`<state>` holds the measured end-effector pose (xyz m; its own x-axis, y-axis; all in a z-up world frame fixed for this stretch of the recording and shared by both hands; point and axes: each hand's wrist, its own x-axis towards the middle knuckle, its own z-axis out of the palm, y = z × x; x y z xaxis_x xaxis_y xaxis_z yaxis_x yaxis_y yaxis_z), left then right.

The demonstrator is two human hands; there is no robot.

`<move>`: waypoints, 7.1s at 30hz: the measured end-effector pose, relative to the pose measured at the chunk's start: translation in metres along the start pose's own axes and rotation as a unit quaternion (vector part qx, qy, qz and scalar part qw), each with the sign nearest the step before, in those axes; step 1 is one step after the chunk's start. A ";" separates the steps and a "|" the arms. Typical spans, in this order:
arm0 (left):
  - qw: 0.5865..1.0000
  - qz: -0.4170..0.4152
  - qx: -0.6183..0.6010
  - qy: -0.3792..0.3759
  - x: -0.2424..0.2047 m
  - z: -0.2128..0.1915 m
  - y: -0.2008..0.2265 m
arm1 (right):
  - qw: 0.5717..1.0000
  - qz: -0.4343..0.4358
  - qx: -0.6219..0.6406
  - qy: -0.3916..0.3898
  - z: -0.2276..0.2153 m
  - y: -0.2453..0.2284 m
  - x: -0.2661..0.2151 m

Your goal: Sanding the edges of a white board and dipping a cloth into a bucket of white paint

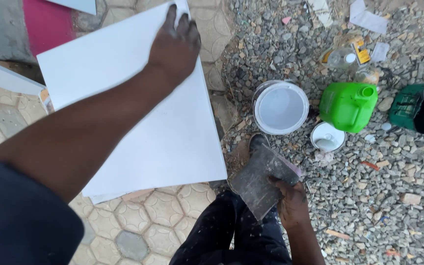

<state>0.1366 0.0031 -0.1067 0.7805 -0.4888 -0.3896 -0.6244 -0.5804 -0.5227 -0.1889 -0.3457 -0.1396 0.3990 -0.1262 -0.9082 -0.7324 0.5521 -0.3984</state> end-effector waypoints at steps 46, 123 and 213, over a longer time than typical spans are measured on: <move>0.585 -0.329 -0.641 -0.372 -0.135 -0.148 -0.001 | 0.739 -0.463 -0.474 -0.118 0.210 -0.042 -0.003; 0.502 -0.443 -0.675 -0.310 -0.130 -0.107 0.020 | 0.879 -0.249 -0.304 -0.270 0.319 -0.053 0.086; 0.605 -0.206 -0.579 -0.506 -0.074 -0.112 -0.034 | 0.976 0.045 0.027 -0.212 0.415 -0.091 0.182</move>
<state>0.0969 -0.0144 0.0244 0.1290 0.1610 -0.9785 0.4853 -0.8707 -0.0792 0.1794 -0.0772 -0.2150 0.5349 0.2700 -0.8006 -0.7496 0.5888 -0.3023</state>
